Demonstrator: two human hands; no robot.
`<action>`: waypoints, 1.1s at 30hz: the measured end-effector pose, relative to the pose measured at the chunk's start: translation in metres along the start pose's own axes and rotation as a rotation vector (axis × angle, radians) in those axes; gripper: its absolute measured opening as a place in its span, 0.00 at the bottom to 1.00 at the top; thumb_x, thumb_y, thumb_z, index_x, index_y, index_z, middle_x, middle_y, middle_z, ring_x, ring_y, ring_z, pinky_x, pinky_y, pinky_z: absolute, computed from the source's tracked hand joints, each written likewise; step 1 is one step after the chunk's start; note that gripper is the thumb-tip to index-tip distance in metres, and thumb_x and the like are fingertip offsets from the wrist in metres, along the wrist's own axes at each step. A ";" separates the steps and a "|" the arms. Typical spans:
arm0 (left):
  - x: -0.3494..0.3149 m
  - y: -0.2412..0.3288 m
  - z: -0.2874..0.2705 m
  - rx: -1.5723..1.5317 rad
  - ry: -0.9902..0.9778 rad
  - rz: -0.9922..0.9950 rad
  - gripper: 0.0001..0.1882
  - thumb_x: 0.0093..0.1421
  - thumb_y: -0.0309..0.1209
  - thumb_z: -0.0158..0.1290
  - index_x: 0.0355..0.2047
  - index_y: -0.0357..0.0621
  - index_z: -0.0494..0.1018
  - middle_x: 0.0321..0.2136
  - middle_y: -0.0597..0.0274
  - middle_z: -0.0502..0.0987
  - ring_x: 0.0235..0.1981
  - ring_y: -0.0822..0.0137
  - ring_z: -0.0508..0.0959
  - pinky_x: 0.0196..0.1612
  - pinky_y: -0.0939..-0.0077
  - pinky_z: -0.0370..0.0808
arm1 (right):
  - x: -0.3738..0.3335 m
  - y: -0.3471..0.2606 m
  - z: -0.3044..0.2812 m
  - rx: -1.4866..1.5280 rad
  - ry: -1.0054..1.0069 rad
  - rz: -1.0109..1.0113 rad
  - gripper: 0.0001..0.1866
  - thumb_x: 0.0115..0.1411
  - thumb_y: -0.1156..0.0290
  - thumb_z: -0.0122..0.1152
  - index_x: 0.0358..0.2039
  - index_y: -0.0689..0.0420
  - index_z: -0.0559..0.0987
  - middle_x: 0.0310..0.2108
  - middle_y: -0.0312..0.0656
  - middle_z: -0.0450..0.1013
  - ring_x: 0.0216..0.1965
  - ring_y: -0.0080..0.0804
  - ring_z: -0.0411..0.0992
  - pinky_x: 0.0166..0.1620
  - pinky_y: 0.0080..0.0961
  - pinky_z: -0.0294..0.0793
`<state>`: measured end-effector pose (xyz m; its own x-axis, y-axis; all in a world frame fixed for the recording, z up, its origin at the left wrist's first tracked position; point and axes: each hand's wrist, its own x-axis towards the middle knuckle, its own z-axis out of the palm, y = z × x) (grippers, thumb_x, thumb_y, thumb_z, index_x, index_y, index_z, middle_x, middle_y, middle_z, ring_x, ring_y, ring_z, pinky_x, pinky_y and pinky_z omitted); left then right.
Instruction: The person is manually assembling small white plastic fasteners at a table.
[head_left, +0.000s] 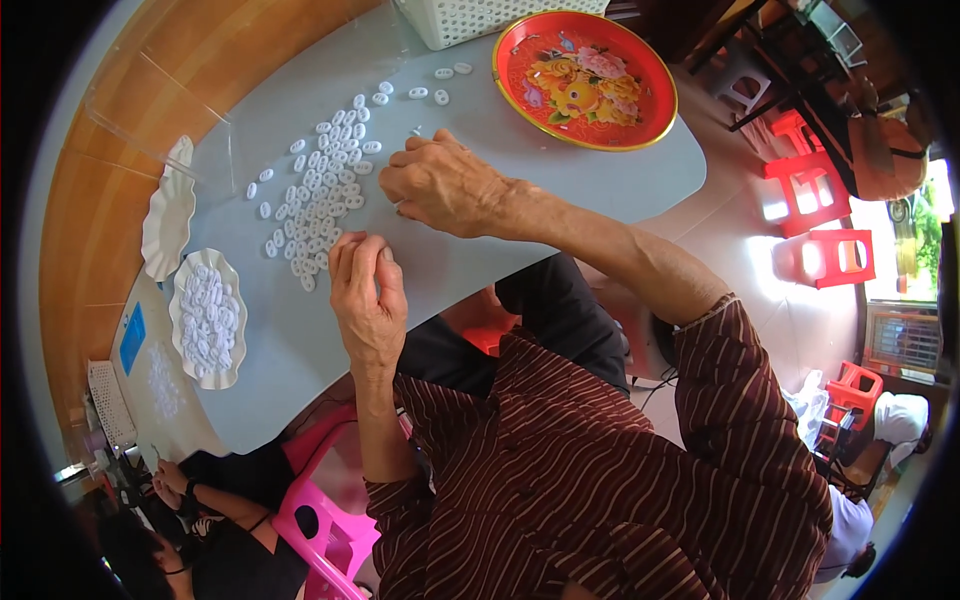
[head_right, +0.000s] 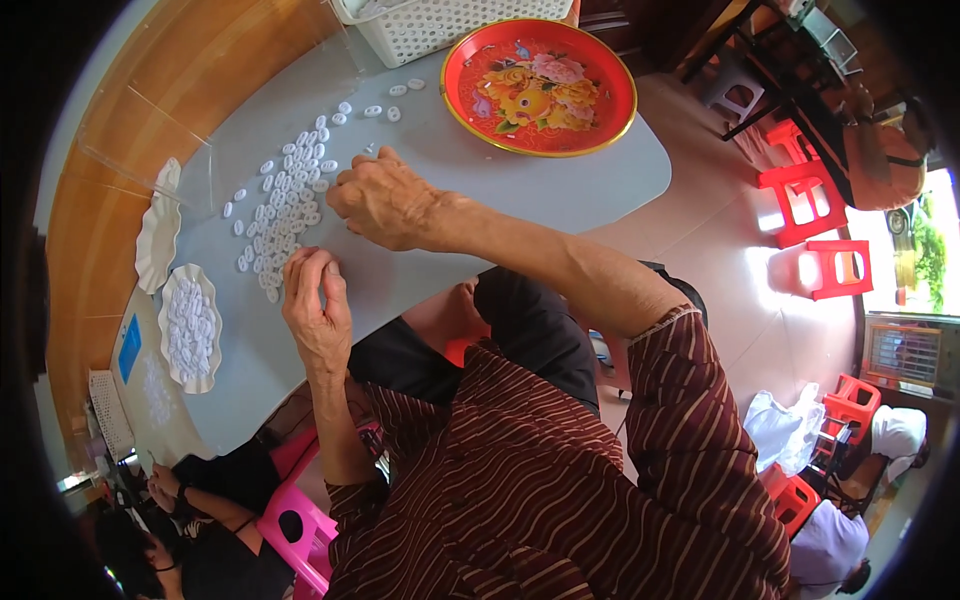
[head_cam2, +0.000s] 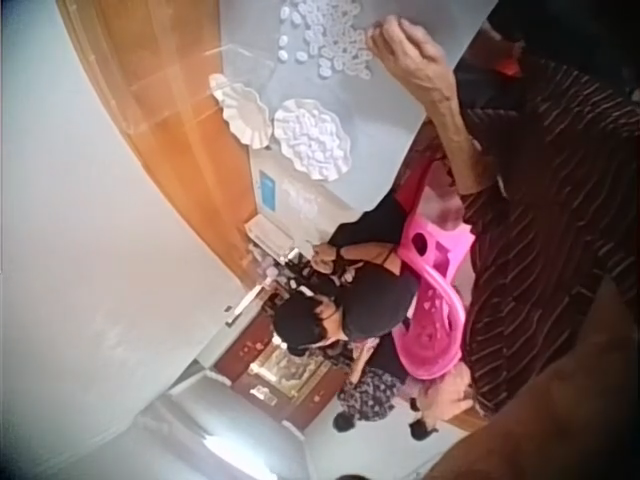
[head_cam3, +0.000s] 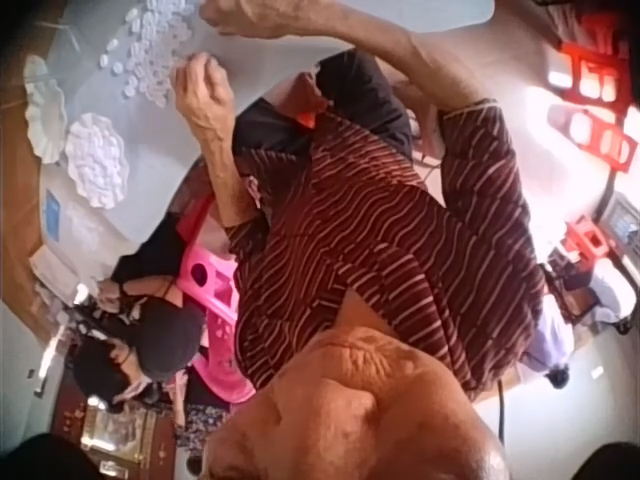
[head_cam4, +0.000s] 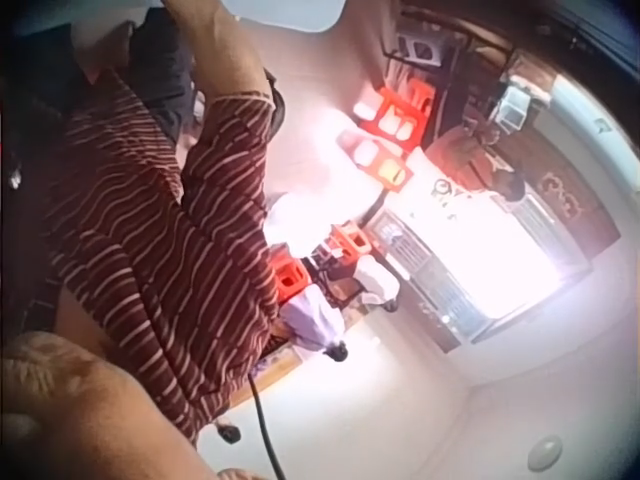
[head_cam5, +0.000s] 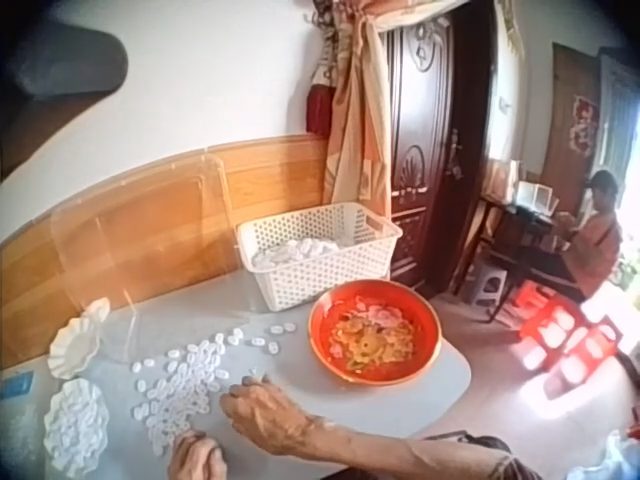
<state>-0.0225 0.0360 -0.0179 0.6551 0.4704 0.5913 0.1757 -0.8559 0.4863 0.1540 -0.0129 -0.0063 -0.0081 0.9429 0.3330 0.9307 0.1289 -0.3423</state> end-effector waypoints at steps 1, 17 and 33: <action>0.000 0.000 0.001 -0.002 -0.002 -0.001 0.06 0.55 0.18 0.47 0.34 0.34 0.69 0.30 0.50 0.71 0.35 0.52 0.72 0.39 0.61 0.70 | -0.001 0.000 0.000 0.000 -0.002 0.002 0.06 0.48 0.70 0.63 0.25 0.57 0.75 0.25 0.38 0.70 0.34 0.38 0.69 0.40 0.33 0.66; 0.014 0.030 0.006 -1.139 -0.114 -0.699 0.12 0.64 0.34 0.46 0.31 0.36 0.71 0.21 0.67 0.68 0.27 0.75 0.67 0.35 0.81 0.65 | -0.052 -0.022 -0.013 0.469 0.505 -0.104 0.11 0.47 0.80 0.63 0.33 0.60 0.77 0.31 0.40 0.73 0.30 0.35 0.70 0.35 0.27 0.71; 0.013 0.044 0.024 -0.417 -0.118 -0.346 0.09 0.59 0.26 0.47 0.37 0.33 0.71 0.26 0.59 0.74 0.27 0.70 0.72 0.32 0.76 0.70 | -0.074 -0.018 -0.011 0.839 0.459 0.267 0.06 0.53 0.75 0.61 0.31 0.63 0.76 0.26 0.43 0.75 0.29 0.33 0.75 0.33 0.26 0.74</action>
<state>0.0114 -0.0013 -0.0043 0.6930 0.6611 0.2874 0.1052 -0.4871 0.8670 0.1417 -0.0880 -0.0154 0.4711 0.7852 0.4019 0.3199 0.2725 -0.9074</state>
